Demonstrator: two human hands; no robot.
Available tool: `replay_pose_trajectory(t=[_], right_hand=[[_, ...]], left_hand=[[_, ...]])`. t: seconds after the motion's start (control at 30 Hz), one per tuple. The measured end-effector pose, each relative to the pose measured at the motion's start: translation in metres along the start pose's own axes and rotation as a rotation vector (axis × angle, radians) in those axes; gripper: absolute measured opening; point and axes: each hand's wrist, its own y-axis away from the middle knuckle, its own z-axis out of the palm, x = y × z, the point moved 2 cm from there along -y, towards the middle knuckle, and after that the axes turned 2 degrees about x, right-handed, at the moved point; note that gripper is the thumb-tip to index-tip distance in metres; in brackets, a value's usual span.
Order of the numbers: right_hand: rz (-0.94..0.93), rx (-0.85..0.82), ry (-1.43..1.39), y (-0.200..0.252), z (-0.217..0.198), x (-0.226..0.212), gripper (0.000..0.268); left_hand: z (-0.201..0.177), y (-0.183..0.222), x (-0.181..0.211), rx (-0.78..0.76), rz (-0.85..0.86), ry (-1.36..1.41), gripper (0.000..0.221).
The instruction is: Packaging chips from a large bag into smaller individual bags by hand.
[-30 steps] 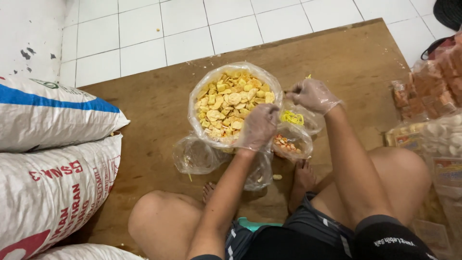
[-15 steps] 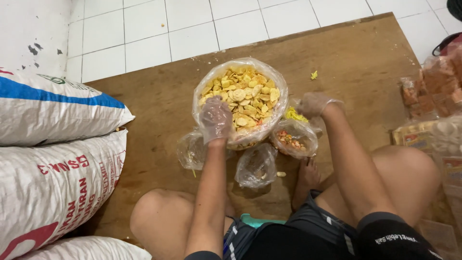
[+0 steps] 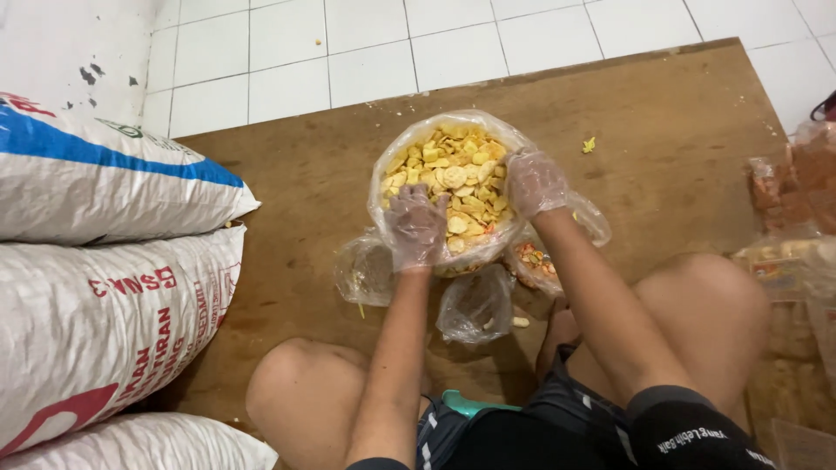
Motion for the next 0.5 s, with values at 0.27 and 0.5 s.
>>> replay_pose_trajectory(t=[0.27, 0.5], right_hand=[[-0.225, 0.057, 0.344, -0.018, 0.014, 0.020, 0.019], [-0.377, 0.116, 0.572, -0.022, 0.007, 0.046, 0.025]], left_hand=[[-0.004, -0.002, 0.004, -0.165, -0.070, 0.038, 0.047], [0.029, 0.002, 0.005, 0.002, -0.077, 0.052, 0.036]])
